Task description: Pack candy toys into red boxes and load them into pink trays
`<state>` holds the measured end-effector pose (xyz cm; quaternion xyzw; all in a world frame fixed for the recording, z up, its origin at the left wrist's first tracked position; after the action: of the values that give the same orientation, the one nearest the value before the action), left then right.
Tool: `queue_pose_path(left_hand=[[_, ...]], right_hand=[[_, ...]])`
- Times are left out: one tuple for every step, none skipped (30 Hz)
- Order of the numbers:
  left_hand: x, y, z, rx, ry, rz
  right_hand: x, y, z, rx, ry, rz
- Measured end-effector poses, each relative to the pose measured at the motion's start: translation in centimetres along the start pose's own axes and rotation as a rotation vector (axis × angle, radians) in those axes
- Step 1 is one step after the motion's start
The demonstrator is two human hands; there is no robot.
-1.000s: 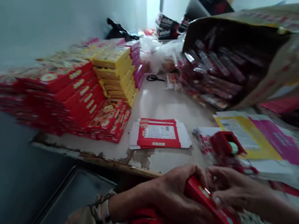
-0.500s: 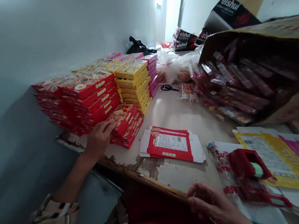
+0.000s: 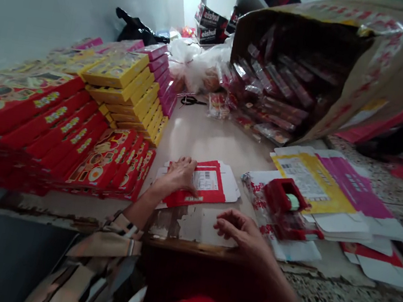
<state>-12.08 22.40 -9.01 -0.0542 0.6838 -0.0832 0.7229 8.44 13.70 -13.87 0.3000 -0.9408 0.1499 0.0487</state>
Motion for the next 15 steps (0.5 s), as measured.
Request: queue_pose_path(left_hand=[[0.1, 0.9, -0.3, -0.002, 0.027, -0.031], [0.1, 1.5, -0.7, -0.012, 0.047, -0.044], [-0.2, 1.8, -1.1, -0.020, 0.057, -0.047], [-0.7, 1.9, -1.2, -0.012, 0.053, -0.043], [-1.2, 1.8, -1.1, 0.021, 0.024, -0.049], [-1.6, 1.7, -0.6, 0.082, -0.036, -0.077], [-2.0, 1.3, 0.3, 0.166, -0.125, -0.131], [-2.4, 0.6, 1.4, 0.261, -0.230, -0.202], [-2.9, -0.2, 2.6, 0.349, -0.332, -0.270], [-3.5, -1.2, 3.7, 0.412, -0.418, -0.319], [-4.3, -2.1, 4.6, 0.447, -0.481, -0.329], [-5.1, -2.9, 5.3, 0.459, -0.522, -0.301], [-5.7, -3.7, 5.8, 0.455, -0.546, -0.257], [-6.1, -4.5, 6.4, 0.450, -0.555, -0.217], [-6.4, -5.4, 7.0, 0.459, -0.550, -0.190]], right_hand=[[-0.7, 0.6, -0.1, -0.022, 0.033, 0.078], [-1.4, 1.3, -0.3, -0.048, 0.066, 0.158], [-2.2, 1.8, -0.7, -0.079, 0.095, 0.236], [-3.0, 2.3, -1.1, -0.113, 0.114, 0.309], [-3.6, 2.8, -1.5, -0.144, 0.122, 0.364], [-4.0, 3.2, -2.0, -0.169, 0.120, 0.400], [-4.2, 3.6, -2.4, -0.190, 0.105, 0.420], [-4.3, 3.7, -2.9, -0.213, 0.074, 0.436], [-4.2, 3.6, -3.3, -0.242, 0.031, 0.451], [-3.9, 3.3, -3.7, -0.281, -0.006, 0.465], [-3.5, 2.7, -3.9, -0.326, -0.025, 0.479], [-2.9, 1.8, -3.9, -0.370, -0.027, 0.491], [-2.3, 0.9, -3.7, -0.406, -0.021, 0.498], [-1.8, 0.0, -3.3, -0.432, -0.019, 0.508], [-1.5, -1.0, -2.8, -0.450, -0.032, 0.530]])
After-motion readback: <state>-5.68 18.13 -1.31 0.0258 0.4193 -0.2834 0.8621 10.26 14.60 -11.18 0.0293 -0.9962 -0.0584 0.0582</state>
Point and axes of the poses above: each hand's wrist, its own y-axis towards the middle knuckle, its own x-axis out of the palm, z = x × y, the point moved 9 cm from there along y, towards the middle knuckle
